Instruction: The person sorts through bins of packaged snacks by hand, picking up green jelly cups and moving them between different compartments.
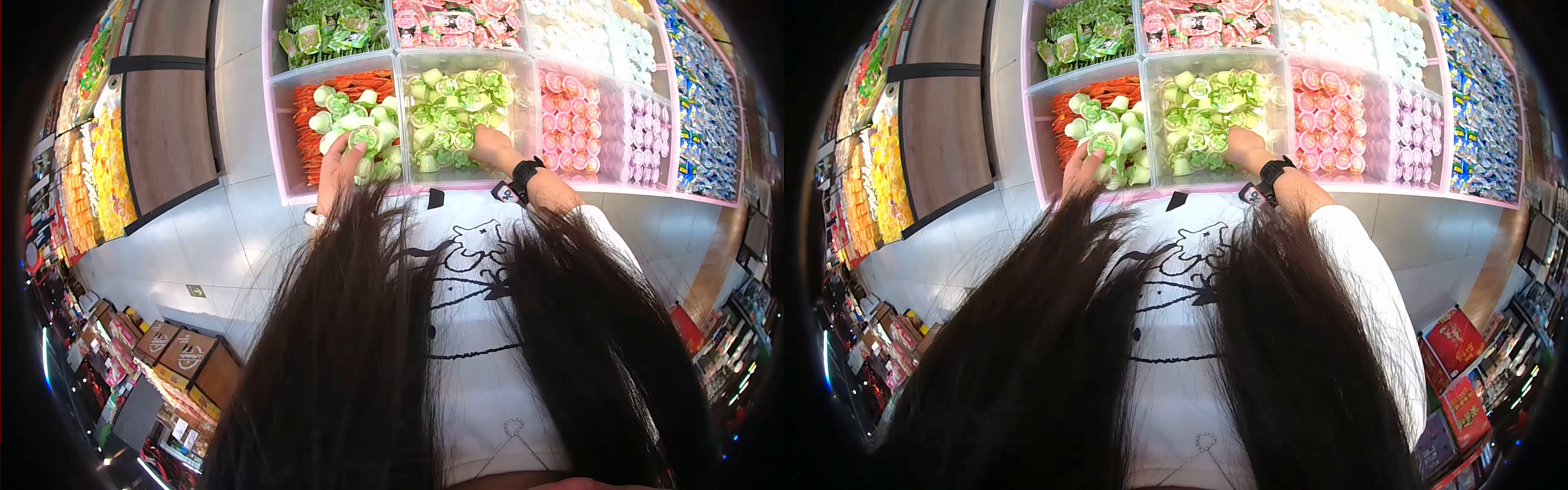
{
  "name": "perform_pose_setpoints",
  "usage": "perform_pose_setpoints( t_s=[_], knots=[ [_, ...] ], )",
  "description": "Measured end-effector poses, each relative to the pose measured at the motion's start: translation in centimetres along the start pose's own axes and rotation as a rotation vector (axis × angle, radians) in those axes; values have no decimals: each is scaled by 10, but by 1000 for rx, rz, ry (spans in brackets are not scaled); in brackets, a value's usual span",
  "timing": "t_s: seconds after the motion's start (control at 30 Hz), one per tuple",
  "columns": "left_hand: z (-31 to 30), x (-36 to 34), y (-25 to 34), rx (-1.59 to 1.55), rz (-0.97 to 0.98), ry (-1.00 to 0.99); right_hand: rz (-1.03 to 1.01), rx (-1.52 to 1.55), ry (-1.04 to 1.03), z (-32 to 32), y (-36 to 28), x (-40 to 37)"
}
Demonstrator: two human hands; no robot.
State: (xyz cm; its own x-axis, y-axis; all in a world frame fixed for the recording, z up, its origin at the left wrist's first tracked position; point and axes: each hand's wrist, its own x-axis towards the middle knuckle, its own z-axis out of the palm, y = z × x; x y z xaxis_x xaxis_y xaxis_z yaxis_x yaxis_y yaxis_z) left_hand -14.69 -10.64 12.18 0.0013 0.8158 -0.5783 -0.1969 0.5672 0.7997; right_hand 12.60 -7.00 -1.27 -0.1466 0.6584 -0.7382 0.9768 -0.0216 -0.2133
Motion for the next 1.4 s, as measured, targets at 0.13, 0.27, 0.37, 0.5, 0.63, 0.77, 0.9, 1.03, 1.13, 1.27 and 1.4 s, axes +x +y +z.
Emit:
perform_pose_setpoints(
  t_s=[0.13,0.27,0.37,0.5,0.63,0.77,0.9,1.03,1.13,1.27,1.4],
  knots=[
    [-1,0,0,60,25,19,-271,-139,29,-2,-12,-5],
    [-1,-4,-4,15,73,29,-673,-135,106,11,-23,3],
    [0,-11,-5,21,103,55,-591,176,-54,37,-9,23],
    [-3,-22,-5,-60,70,92,61,926,-348,38,-14,21],
    [-9,-25,-8,-101,63,104,-356,332,-225,28,-16,15],
    [-11,-23,-12,-53,71,106,-838,-247,61,35,-13,18],
    [-9,-23,-9,-5,56,92,-932,-368,74,30,-13,19],
    [-9,-20,-14,-12,96,96,-899,-487,-4,27,-18,20],
    [-10,-21,-13,-37,66,83,-914,-489,1,27,-19,21],
    [-11,-18,-16,-33,38,97,-964,-485,35,32,-15,25],
    [-11,-17,-10,44,12,77,-862,-397,-66,29,-18,25]
  ],
)
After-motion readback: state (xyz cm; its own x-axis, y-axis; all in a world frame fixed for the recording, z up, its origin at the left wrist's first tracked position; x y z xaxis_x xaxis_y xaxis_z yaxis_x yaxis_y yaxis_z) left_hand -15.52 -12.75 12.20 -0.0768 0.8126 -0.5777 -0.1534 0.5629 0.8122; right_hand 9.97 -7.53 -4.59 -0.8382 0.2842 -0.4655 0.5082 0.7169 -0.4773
